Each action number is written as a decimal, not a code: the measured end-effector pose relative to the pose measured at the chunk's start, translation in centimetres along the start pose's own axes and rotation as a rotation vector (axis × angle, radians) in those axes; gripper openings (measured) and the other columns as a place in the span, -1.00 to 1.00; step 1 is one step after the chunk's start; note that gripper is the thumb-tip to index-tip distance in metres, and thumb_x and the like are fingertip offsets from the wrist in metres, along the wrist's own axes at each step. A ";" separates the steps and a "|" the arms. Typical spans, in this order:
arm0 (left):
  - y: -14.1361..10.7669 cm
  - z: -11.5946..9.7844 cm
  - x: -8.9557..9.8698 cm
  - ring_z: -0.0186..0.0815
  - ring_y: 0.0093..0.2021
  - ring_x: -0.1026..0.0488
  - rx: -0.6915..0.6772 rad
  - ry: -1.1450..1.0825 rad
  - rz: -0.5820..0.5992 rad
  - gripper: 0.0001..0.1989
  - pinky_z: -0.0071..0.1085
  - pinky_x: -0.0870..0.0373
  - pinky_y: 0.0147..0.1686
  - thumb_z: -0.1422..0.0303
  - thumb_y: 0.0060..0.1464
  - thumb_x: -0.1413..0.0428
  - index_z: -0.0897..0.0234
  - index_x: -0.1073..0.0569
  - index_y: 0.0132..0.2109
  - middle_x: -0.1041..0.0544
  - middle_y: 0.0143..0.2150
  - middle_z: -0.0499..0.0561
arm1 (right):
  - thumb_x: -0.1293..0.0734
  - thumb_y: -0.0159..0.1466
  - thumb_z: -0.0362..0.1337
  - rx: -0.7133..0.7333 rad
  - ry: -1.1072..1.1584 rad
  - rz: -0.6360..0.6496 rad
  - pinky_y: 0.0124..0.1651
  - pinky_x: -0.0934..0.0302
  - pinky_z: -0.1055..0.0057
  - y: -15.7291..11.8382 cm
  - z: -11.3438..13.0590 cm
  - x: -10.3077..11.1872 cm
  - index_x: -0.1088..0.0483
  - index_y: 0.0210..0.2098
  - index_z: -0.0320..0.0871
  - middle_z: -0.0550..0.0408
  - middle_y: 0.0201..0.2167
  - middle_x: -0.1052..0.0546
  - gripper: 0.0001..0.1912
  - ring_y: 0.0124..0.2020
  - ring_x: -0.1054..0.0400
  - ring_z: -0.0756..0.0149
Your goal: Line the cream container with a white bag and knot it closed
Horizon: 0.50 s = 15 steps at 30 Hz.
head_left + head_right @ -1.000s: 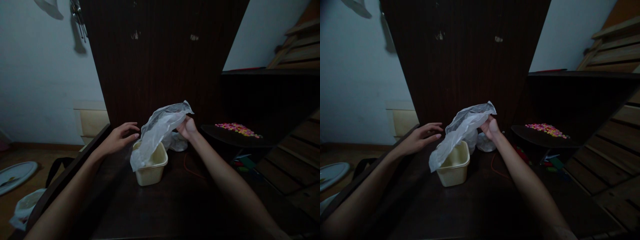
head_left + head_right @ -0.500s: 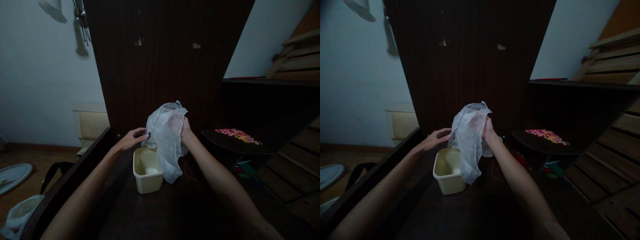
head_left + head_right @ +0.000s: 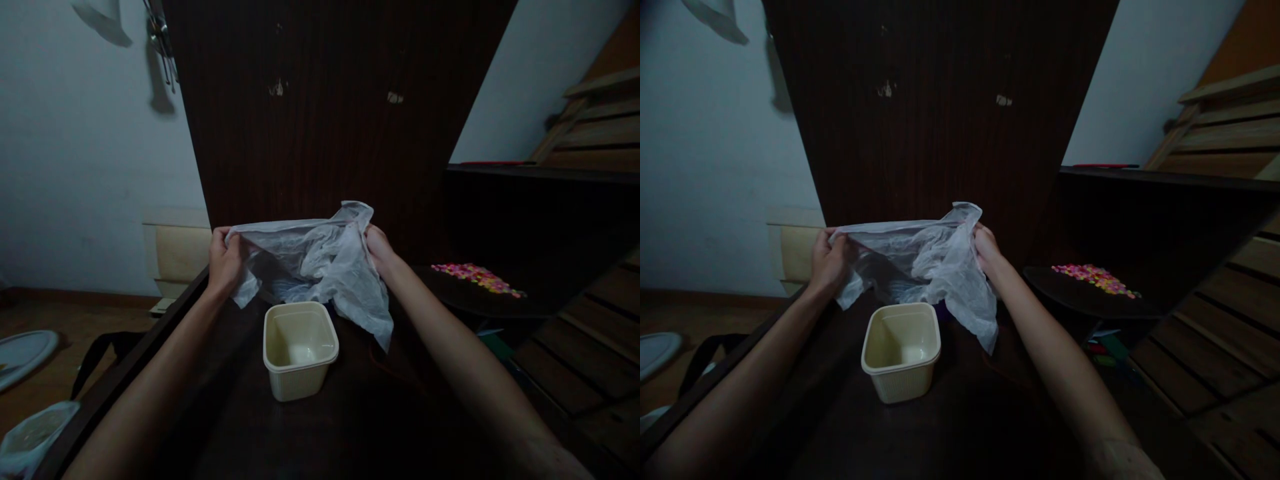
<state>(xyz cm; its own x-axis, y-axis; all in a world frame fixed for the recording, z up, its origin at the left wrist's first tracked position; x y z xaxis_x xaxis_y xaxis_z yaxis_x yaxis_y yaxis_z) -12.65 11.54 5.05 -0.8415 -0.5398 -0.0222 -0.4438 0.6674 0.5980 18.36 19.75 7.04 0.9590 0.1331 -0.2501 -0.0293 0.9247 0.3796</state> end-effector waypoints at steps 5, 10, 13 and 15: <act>1.8 -1.7 0.9 -0.35 -0.52 -0.30 -0.073 -0.076 -0.126 -0.58 -0.44 -0.26 -0.50 -0.10 0.16 -0.11 0.15 -0.25 -0.23 -0.30 -0.50 -0.19 | -0.36 0.10 0.00 0.142 -0.134 -0.044 -0.34 -0.33 0.37 -0.4 1.9 0.5 -0.40 -0.44 -0.08 0.18 -0.55 -0.49 -0.73 -0.43 -0.41 0.25; 2.4 -3.7 2.3 -0.39 -0.49 -0.27 -0.157 -0.071 -0.187 -0.69 -0.44 -0.17 -0.52 0.10 0.18 -0.14 0.20 -0.34 -0.39 -0.28 -0.54 -0.17 | -0.45 0.08 0.13 0.248 -0.312 0.145 -0.27 -0.26 0.42 -2.6 4.6 0.1 -0.51 -0.38 -0.12 0.15 -0.41 -0.51 -0.58 -0.33 -0.35 0.29; 2.5 -4.3 3.0 -0.41 -0.44 -0.31 -0.147 -0.085 -0.224 -0.69 -0.47 -0.18 -0.47 0.24 0.24 -0.09 0.24 -0.32 -0.46 -0.25 -0.56 -0.18 | -0.51 0.02 0.13 0.236 -0.405 0.253 -0.32 -0.22 0.44 -3.4 5.4 -0.2 -0.54 -0.42 -0.14 0.14 -0.44 -0.52 -0.56 -0.37 -0.33 0.30; 2.7 -4.8 3.3 -0.41 -0.41 -0.33 -0.149 -0.110 -0.266 -0.67 -0.47 -0.23 -0.42 0.27 0.28 -0.04 0.25 -0.31 -0.47 -0.26 -0.55 -0.17 | -0.47 0.06 0.16 0.202 -0.446 0.293 -0.42 -0.17 0.43 -3.6 5.7 -0.2 -0.51 -0.51 -0.15 0.14 -0.53 -0.49 -0.54 -0.46 -0.29 0.33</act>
<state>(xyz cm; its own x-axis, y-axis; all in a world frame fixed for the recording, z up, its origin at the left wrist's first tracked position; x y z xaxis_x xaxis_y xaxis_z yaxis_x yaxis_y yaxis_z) -15.18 9.06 10.39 -0.7341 -0.6208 -0.2750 -0.6092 0.4234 0.6705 19.84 14.33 10.76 0.9463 0.1704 0.2748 -0.3000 0.7794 0.5500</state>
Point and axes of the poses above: each hand's wrist, its own y-axis towards the middle knuckle, its own x-axis out of the back of the hand, z = x × y, the point moved 2 cm from there along y, towards the middle knuckle
